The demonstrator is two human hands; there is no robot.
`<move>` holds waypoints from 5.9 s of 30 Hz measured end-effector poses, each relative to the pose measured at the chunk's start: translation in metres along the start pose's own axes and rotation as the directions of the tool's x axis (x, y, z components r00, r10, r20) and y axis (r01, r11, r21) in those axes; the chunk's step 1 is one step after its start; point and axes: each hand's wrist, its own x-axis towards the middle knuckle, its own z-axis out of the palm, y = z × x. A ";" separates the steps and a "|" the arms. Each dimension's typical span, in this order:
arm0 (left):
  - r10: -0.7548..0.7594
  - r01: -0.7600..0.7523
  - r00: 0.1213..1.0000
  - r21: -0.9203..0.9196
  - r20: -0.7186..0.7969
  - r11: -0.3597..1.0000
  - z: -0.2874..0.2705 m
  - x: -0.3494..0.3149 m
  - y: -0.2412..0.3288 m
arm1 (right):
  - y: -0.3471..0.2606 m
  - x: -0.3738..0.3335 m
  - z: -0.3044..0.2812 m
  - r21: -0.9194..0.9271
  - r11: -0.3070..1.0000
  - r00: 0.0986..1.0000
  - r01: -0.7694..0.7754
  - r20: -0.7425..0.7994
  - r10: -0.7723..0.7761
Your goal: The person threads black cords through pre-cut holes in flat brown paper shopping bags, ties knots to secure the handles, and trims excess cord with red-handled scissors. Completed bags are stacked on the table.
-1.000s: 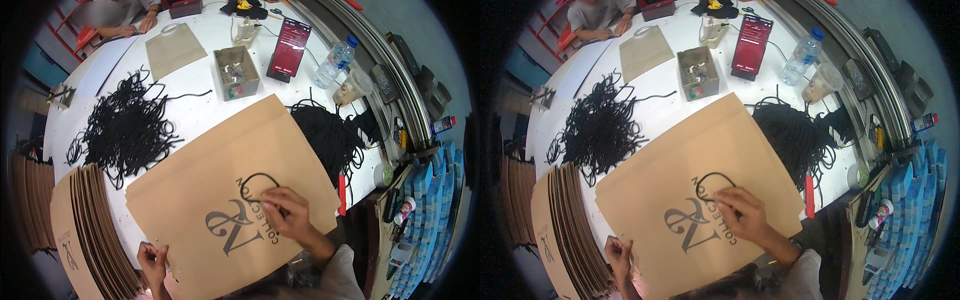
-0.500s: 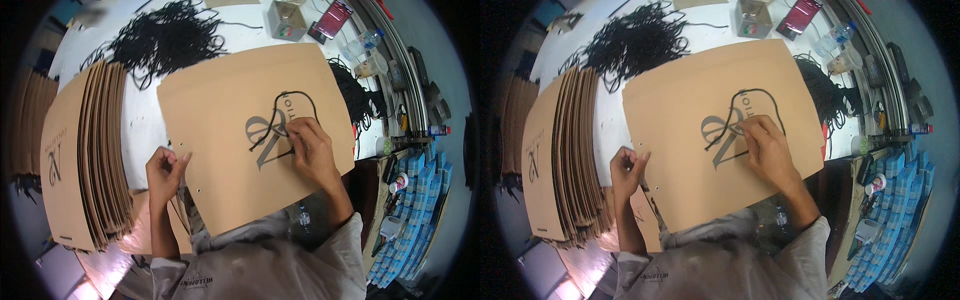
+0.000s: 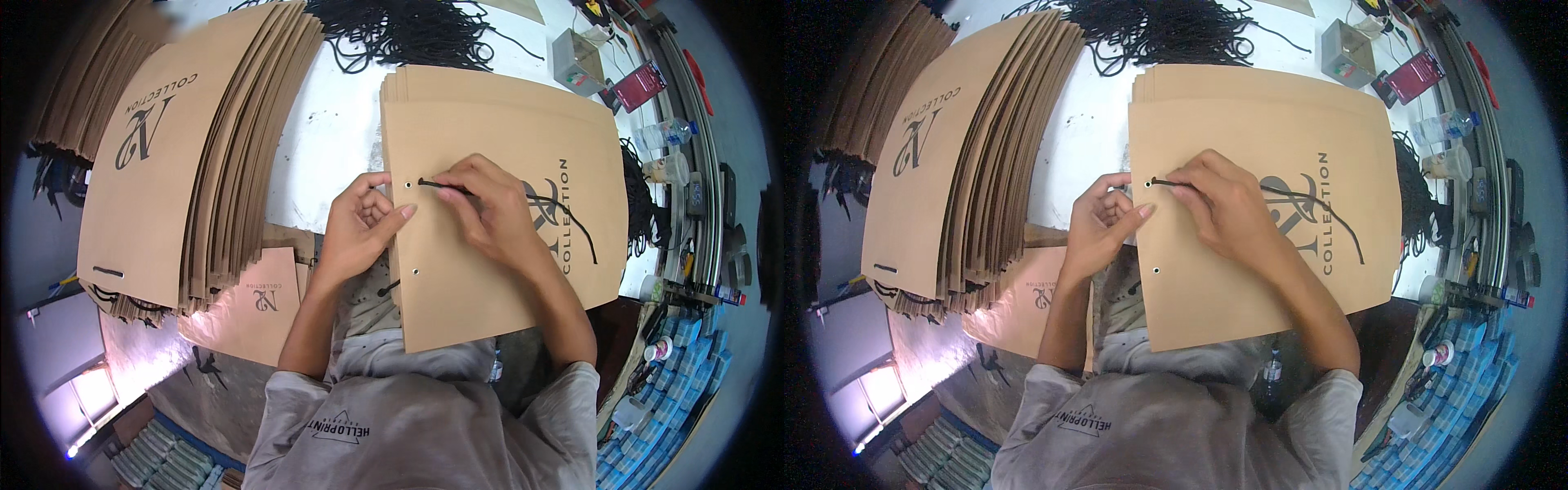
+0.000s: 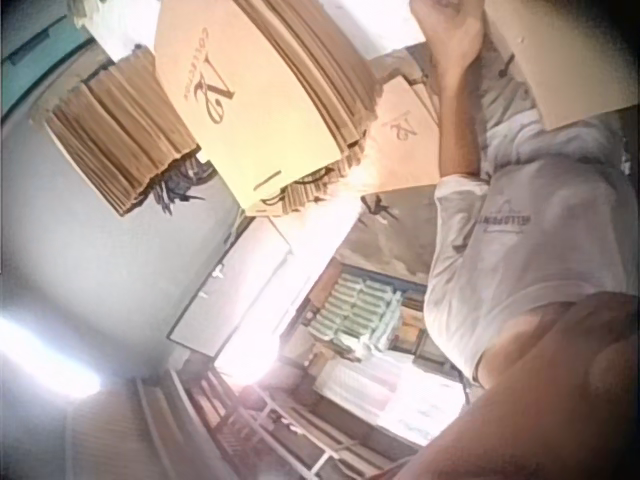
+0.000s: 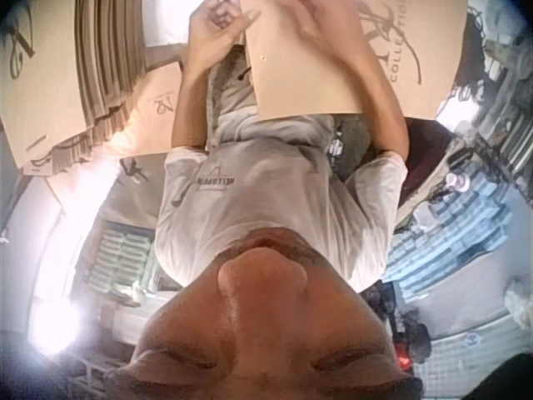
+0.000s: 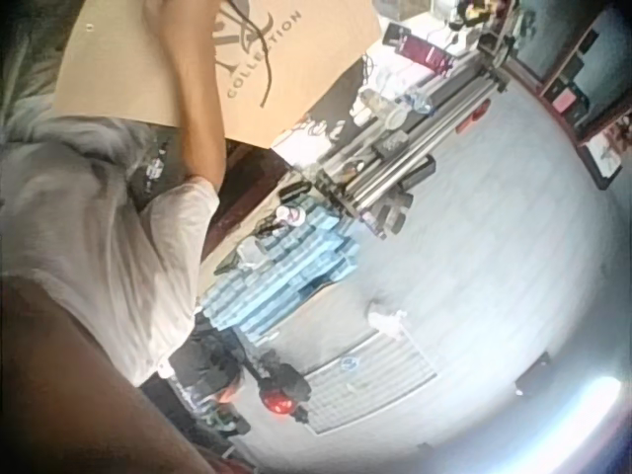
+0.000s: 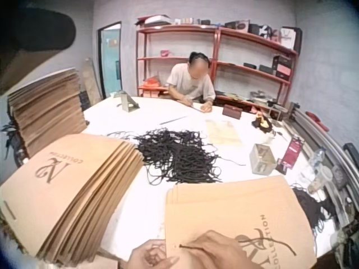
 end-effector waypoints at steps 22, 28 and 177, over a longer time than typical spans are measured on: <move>0.055 -0.045 0.997 -0.168 0.058 0.985 -0.004 0.012 -0.009 | 0.016 0.009 0.032 -0.001 0.999 0.998 -0.051 0.037 0.051; 0.063 -0.064 0.998 -0.092 -0.015 0.994 -0.002 0.015 -0.020 | 0.024 -0.002 0.034 -0.031 0.999 1.000 0.018 -0.002 -0.018; 0.119 -0.123 0.992 -0.242 -0.031 0.962 -0.017 -0.082 0.013 | -0.044 -0.069 0.057 0.318 0.943 0.990 0.102 -0.128 -0.064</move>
